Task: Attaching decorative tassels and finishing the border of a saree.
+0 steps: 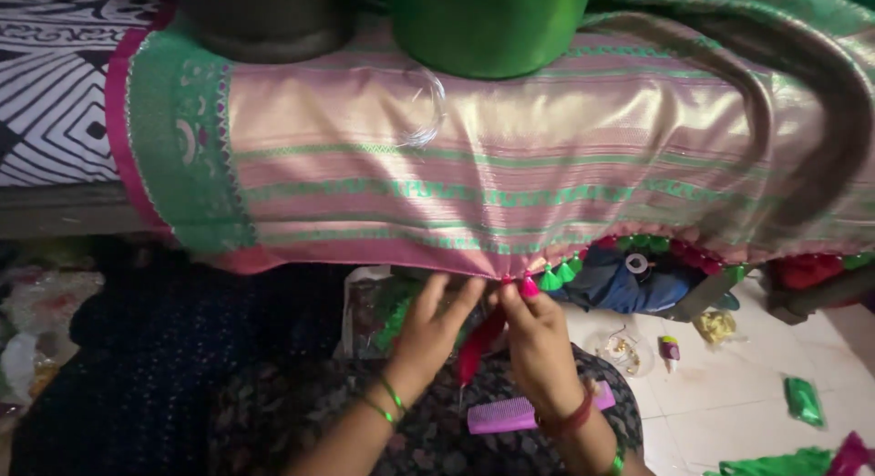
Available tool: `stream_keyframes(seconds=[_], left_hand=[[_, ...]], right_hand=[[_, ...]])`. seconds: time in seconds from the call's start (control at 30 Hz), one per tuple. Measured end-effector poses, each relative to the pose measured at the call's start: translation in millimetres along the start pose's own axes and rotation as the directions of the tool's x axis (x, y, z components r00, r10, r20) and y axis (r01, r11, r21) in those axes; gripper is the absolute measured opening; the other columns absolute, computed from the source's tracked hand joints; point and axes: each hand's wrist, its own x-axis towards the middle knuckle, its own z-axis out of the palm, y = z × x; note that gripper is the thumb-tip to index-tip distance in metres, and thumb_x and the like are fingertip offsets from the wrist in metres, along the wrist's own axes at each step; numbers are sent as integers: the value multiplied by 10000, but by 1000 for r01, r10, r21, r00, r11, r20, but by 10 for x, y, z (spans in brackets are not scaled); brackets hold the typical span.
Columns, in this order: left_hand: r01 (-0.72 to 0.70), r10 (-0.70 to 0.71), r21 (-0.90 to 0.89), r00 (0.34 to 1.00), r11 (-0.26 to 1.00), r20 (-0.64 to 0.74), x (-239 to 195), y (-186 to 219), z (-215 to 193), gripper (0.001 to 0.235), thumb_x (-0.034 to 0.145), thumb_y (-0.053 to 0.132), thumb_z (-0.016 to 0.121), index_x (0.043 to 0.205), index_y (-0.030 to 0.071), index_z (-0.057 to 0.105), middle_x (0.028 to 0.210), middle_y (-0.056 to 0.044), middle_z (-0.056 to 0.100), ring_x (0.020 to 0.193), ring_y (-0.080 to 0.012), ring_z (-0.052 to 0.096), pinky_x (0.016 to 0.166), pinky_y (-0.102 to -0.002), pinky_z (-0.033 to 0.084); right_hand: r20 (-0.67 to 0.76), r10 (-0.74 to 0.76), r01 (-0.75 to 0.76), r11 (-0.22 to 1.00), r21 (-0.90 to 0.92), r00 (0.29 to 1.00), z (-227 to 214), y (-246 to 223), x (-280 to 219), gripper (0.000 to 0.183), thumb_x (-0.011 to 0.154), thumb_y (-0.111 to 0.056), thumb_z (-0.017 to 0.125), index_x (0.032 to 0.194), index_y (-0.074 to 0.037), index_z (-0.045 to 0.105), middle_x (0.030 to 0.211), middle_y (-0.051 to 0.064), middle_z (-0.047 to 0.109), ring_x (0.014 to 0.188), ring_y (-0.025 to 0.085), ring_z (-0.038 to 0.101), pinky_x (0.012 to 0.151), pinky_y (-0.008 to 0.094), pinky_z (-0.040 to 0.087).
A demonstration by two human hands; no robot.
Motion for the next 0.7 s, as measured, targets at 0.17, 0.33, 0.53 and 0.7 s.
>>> stream_keyframes(seconds=[0.17, 0.33, 0.53, 0.7], left_hand=[[184, -107, -277, 956, 943, 272, 293, 64, 147, 156, 941, 171, 742, 1009, 31, 731, 984, -35, 726, 884, -105, 645, 795, -309, 523], [149, -36, -351, 951, 924, 308, 349, 105, 66, 160, 892, 141, 753, 1016, 40, 742, 986, -8, 766, 905, -89, 686, 842, -271, 547], [114, -49, -223, 959, 968, 278, 417, 98, 38, 152, 935, 149, 756, 993, 13, 727, 915, -10, 715, 827, -90, 627, 723, -288, 530], [192, -127, -176, 938, 966, 322, 499, 190, 1, 163, 903, 162, 726, 968, 14, 746, 877, -29, 767, 783, -98, 695, 731, -273, 554]], right_hand=[[61, -115, 128, 932, -338, 992, -362, -1, -57, 215, 1001, -219, 658, 1030, -30, 757, 879, 37, 636, 759, 133, 584, 662, 292, 487], [420, -263, 494, 532, -688, 869, -883, -18, -224, 232, 922, -173, 739, 1081, -4, 736, 1132, 120, 651, 1064, 251, 610, 919, 369, 486], [731, 249, 759, -26, -651, 636, -1520, 632, -458, 464, 768, -77, 755, 1220, -47, 657, 1263, 179, 616, 1185, 409, 565, 1061, 498, 421], [787, 160, 795, 16, -606, 596, -1110, 62, -366, 570, 705, -48, 742, 1264, -46, 631, 1157, 154, 643, 1064, 353, 625, 916, 434, 505]])
